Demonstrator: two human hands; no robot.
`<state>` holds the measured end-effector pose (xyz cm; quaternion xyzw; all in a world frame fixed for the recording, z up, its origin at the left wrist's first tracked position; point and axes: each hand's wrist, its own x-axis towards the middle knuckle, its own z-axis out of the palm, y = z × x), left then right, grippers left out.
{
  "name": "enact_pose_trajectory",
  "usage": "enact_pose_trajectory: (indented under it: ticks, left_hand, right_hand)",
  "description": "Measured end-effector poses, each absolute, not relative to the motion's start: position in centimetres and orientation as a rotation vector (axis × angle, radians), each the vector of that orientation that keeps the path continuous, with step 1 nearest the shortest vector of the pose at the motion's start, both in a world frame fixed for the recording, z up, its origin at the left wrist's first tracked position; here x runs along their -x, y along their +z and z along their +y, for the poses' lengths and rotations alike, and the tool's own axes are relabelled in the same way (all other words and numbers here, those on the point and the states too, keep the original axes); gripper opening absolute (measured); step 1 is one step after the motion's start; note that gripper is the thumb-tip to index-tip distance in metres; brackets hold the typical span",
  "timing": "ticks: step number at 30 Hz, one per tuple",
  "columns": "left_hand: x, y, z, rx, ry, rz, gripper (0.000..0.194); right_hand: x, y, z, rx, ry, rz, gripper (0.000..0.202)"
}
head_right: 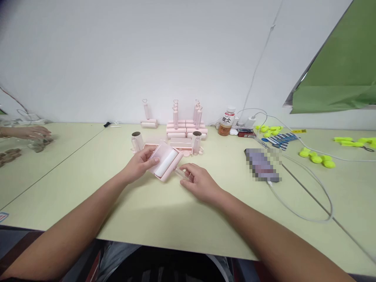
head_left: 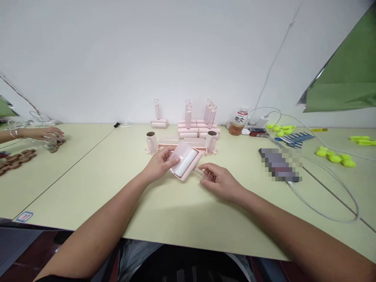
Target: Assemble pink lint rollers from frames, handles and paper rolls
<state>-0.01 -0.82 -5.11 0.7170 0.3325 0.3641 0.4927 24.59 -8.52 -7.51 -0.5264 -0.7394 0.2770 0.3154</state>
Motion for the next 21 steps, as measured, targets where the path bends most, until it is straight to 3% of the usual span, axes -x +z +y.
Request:
enact_pose_trajectory:
  ticks: [21]
  left_hand:
    - [-1.4, -6.3, -2.3, -1.614, 0.738, 0.957, 0.054]
  right_hand:
    - [-24.0, -7.1, -9.0, 1.427, 0.686, -1.983, 0.036]
